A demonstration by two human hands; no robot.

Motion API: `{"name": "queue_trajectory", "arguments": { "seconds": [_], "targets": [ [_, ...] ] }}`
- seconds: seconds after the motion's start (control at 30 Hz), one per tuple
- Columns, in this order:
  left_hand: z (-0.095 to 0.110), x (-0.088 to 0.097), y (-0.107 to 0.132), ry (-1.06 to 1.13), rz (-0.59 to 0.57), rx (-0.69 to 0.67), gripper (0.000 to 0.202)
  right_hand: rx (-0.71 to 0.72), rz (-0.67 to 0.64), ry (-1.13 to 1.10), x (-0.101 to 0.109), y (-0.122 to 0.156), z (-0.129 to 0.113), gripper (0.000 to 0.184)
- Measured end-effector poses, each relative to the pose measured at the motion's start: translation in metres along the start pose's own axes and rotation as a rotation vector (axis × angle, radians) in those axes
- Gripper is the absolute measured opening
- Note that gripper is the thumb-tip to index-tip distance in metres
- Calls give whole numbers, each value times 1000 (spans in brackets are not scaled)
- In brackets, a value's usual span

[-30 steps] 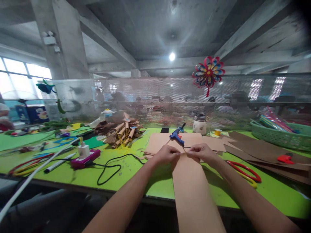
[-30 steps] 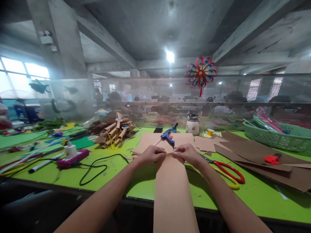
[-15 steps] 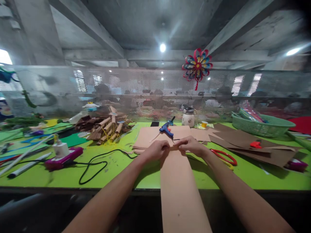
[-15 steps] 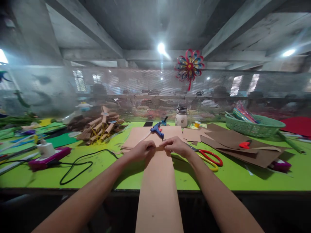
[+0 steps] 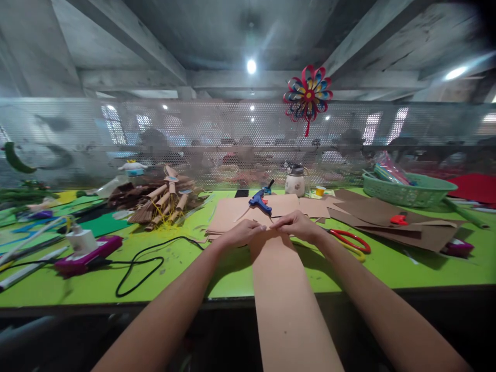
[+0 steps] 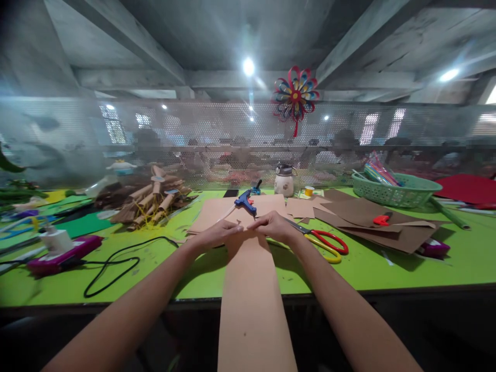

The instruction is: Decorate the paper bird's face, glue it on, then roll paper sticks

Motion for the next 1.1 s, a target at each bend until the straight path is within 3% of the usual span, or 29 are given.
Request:
{"name": "queue_trajectory", "arguments": {
  "seconds": [0.3,0.53,0.77,0.9,1.1],
  "targets": [
    [1,-2,2,66,18,34,40,79,39,-84,0,-1,-5,28],
    [6,-8,0,56,36,-73,37,72,10,-95,4,-1,-10,25],
    [10,-6,-1,10,95,-122,33,-5,-90,-149,13,4,-15,36],
    [8,-6,-2,-34,116,-136,34,34,-70,-34,7,4,-16,28],
    [18,-3,2,-81,212,-229,30,31,-46,-88,-1,3,-12,40]
  ]
}}
Point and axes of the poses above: each hand's wrist, its own y-axis away from the middle knuckle, its own x-axis out of the back of the hand, z = x × y, the point moved 5 cm from there along -y, towards the middle knuckle, and after that the axes turned 14 degrees about z, right-handed, at the moved point
